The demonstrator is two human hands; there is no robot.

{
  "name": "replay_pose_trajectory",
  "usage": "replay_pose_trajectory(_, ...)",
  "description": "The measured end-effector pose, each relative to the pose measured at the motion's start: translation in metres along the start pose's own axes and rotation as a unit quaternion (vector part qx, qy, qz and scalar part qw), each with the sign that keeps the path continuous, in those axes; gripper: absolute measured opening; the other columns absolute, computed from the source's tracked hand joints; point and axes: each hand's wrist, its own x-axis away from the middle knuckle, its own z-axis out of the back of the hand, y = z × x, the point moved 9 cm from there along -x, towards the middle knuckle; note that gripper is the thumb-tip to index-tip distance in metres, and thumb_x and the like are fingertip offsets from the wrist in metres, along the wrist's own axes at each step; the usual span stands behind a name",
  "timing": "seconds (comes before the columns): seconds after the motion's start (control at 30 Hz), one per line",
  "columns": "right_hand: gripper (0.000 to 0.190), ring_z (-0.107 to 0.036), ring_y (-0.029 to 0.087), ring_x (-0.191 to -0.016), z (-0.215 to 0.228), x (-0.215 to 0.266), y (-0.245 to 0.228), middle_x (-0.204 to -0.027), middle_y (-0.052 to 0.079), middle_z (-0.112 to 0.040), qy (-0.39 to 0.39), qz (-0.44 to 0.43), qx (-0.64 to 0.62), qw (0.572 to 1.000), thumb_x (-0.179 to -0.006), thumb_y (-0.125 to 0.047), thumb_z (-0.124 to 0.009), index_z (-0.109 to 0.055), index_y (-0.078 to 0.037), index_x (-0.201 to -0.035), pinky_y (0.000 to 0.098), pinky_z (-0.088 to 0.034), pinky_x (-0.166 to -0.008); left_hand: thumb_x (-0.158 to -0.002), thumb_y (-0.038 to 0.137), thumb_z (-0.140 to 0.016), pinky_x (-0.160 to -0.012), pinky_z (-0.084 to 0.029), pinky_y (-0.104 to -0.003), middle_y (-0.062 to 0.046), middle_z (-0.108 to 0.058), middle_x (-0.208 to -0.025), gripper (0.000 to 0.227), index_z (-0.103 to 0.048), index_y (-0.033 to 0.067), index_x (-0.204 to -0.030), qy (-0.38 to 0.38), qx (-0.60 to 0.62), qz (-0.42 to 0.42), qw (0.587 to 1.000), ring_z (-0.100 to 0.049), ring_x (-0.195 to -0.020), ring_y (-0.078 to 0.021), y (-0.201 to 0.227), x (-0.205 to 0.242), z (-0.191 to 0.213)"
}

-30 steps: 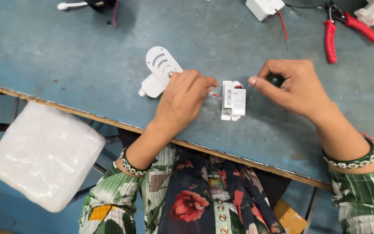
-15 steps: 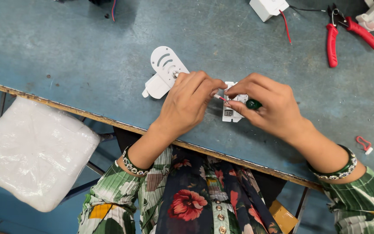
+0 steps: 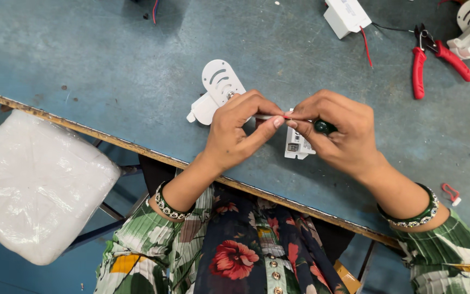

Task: The person assembles small white electronic components on a workbench. They use a screwdriver to tighten screws on a white rectangular box and connect red and white wires to it. The person handles multiple similar components and tools including pliers.

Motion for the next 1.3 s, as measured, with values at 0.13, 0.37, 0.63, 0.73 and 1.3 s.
replay_pose_trajectory(0.13, 0.016, -0.072, 0.018, -0.083, -0.005, -0.001, -0.005, -0.097, 0.009, -0.072, 0.021, 0.023, 0.006, 0.999, -0.093, -0.005, -0.084, -0.068, -0.002, -0.095, 0.0262, -0.054, -0.066, -0.102, 0.015, -0.070, -0.081, -0.054, -0.027, -0.003, -0.068, -0.096, 0.010, -0.071, 0.0050, -0.105, 0.019, 0.108, 0.037, 0.993, -0.066, -0.088, -0.0133, -0.011, 0.004, 0.004)
replay_pose_trajectory(0.37, 0.022, -0.069, 0.019, -0.071, -0.008, 0.007, -0.021, -0.096, 0.008, -0.072, 0.056, 0.150, 0.157, 0.975, -0.092, -0.003, -0.087, -0.068, -0.005, -0.102, 0.0314, -0.051, -0.059, -0.106, 0.019, -0.067, -0.087, -0.056, -0.027, -0.004, -0.070, -0.100, 0.015, -0.067, 0.0048, -0.109, 0.010, 0.123, 0.051, 0.991, -0.068, -0.094, -0.0133, -0.016, 0.006, 0.001)
replay_pose_trajectory(0.63, 0.027, -0.064, 0.017, -0.069, -0.007, 0.015, -0.027, -0.100, 0.007, -0.074, 0.045, 0.260, 0.200, 0.943, -0.088, -0.001, -0.086, -0.069, -0.009, -0.107, 0.0297, -0.046, -0.055, -0.103, 0.027, -0.065, -0.080, -0.043, -0.031, -0.001, -0.068, -0.091, 0.019, -0.071, 0.0095, -0.100, -0.039, 0.035, 0.036, 0.998, -0.060, -0.081, -0.0161, -0.008, 0.003, 0.000)
replay_pose_trajectory(0.73, 0.024, -0.064, 0.016, -0.070, -0.008, 0.014, -0.024, -0.102, 0.008, -0.074, 0.032, 0.254, 0.193, 0.947, -0.087, -0.001, -0.083, -0.072, -0.010, -0.107, 0.0291, -0.047, -0.057, -0.103, 0.027, -0.065, -0.081, -0.043, -0.031, 0.000, -0.068, -0.090, 0.019, -0.071, 0.0095, -0.099, -0.029, 0.030, 0.040, 0.998, -0.058, -0.081, -0.0168, -0.007, 0.001, 0.000)
replay_pose_trajectory(1.3, 0.034, -0.071, 0.020, -0.072, -0.013, 0.012, -0.015, -0.092, 0.011, -0.071, 0.085, 0.197, 0.127, 0.969, -0.084, -0.001, -0.091, -0.058, -0.003, -0.085, 0.0308, -0.055, -0.060, -0.103, 0.028, -0.064, -0.075, -0.049, -0.028, 0.000, -0.068, -0.084, 0.021, -0.068, 0.0078, -0.099, -0.001, 0.104, 0.111, 0.988, -0.062, -0.079, -0.0125, -0.021, 0.005, -0.002)
